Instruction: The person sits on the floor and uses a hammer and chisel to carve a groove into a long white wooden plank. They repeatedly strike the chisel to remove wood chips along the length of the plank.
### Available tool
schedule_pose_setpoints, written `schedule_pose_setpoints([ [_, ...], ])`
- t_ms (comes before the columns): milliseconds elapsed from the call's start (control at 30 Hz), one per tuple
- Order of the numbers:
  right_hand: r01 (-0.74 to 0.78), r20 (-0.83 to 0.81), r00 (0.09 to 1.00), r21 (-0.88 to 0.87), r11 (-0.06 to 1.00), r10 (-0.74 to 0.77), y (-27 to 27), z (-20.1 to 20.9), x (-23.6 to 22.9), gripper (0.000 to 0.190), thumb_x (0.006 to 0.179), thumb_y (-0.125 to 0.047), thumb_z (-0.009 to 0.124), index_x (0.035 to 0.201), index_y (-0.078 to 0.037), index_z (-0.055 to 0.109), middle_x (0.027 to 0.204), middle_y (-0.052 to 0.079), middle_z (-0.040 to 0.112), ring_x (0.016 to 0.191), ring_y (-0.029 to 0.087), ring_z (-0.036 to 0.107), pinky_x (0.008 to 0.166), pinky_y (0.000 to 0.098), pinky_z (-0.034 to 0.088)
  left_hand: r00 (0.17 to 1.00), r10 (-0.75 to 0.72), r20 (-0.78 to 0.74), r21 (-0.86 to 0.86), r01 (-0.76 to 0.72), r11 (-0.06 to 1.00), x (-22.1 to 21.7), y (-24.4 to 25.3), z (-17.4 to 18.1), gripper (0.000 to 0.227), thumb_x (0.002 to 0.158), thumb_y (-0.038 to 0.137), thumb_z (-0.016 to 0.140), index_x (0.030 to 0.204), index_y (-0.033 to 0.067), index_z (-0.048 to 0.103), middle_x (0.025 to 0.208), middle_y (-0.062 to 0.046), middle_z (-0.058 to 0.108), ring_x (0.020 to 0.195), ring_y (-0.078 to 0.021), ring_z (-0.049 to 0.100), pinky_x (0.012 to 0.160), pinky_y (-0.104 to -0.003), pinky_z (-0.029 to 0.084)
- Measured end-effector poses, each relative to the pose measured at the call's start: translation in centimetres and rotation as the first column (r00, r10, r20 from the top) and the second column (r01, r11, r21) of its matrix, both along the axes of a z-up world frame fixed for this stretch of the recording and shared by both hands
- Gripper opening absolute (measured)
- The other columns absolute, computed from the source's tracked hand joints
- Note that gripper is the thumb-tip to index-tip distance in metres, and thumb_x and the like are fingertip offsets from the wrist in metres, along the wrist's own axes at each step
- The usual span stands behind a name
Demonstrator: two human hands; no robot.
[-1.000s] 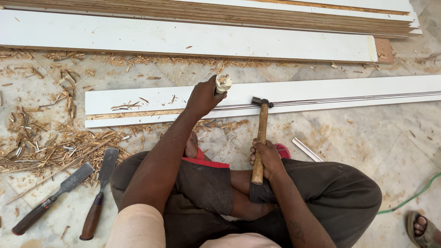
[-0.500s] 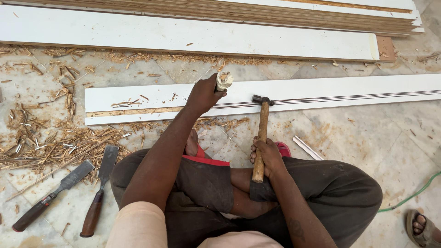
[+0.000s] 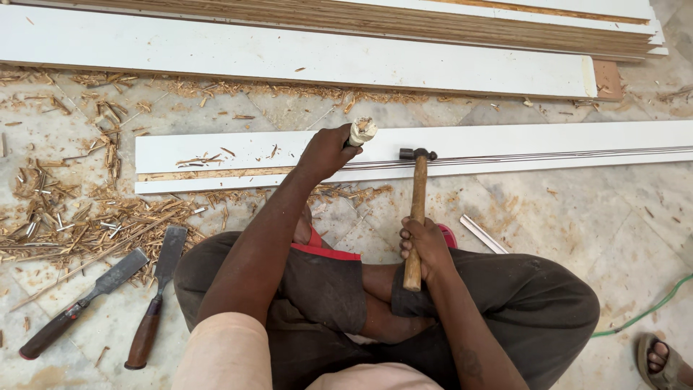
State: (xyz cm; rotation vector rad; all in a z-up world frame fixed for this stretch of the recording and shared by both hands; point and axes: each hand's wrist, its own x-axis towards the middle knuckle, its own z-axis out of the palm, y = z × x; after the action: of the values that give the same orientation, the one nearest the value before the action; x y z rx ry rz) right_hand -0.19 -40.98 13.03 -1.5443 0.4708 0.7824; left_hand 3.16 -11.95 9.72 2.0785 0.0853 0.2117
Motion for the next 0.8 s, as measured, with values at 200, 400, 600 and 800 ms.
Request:
schedule_pose_setpoints([
  [200,-0.087,0.216,0.971,-0.086,0.993,0.104,1.5,6.8,-2.4,0.021,0.094,-0.018,0.063,0.106,-0.005,0.052,0.071,0.002,0.052,0.05,0.01,0.048,0.042,0.0276,0.044,0.998,-0.016,-0.068,-0.01,0.015,1.0,0.2,0.2,-0.1,0.027,0.091,0.027,0.074,0.109,0.0083,0.07,0.088,-0.015,0.076,0.078,-0.0323,0.072,0.074,-0.044,0.053],
  [400,-0.185,0.409,0.877,-0.196,0.963,0.252,2.6,10.7,-4.4,0.026,0.096,-0.019,0.061,0.117,-0.004,0.055,0.066,0.003,0.053,0.047,0.01,0.05,0.042,0.0273,0.043,0.999,-0.005,-0.038,-0.002,0.005,1.0,0.1,0.1,-0.2,0.026,0.091,0.028,0.074,0.108,0.0082,0.071,0.088,-0.015,0.075,0.078,-0.0331,0.071,0.073,-0.044,0.053],
  [600,-0.275,0.485,0.766,-0.346,0.897,0.422,2.7,10.0,-5.3,0.027,0.097,-0.018,0.063,0.117,0.0,0.057,0.062,0.003,0.056,0.046,0.009,0.053,0.042,0.0279,0.044,0.999,-0.006,-0.032,0.004,0.006,1.0,0.0,0.2,-0.2,0.026,0.092,0.029,0.073,0.108,0.0089,0.071,0.087,-0.014,0.075,0.077,-0.0325,0.071,0.073,-0.044,0.053],
  [800,-0.294,0.455,0.744,-0.435,0.851,0.489,2.7,9.5,-5.6,0.034,0.096,-0.021,0.064,0.123,-0.003,0.057,0.064,0.005,0.058,0.047,0.011,0.056,0.043,0.0288,0.046,0.998,-0.003,-0.06,0.025,0.005,1.0,0.0,0.0,-0.1,0.028,0.092,0.031,0.074,0.111,0.0109,0.07,0.085,-0.014,0.074,0.077,-0.0325,0.071,0.072,-0.045,0.053],
])
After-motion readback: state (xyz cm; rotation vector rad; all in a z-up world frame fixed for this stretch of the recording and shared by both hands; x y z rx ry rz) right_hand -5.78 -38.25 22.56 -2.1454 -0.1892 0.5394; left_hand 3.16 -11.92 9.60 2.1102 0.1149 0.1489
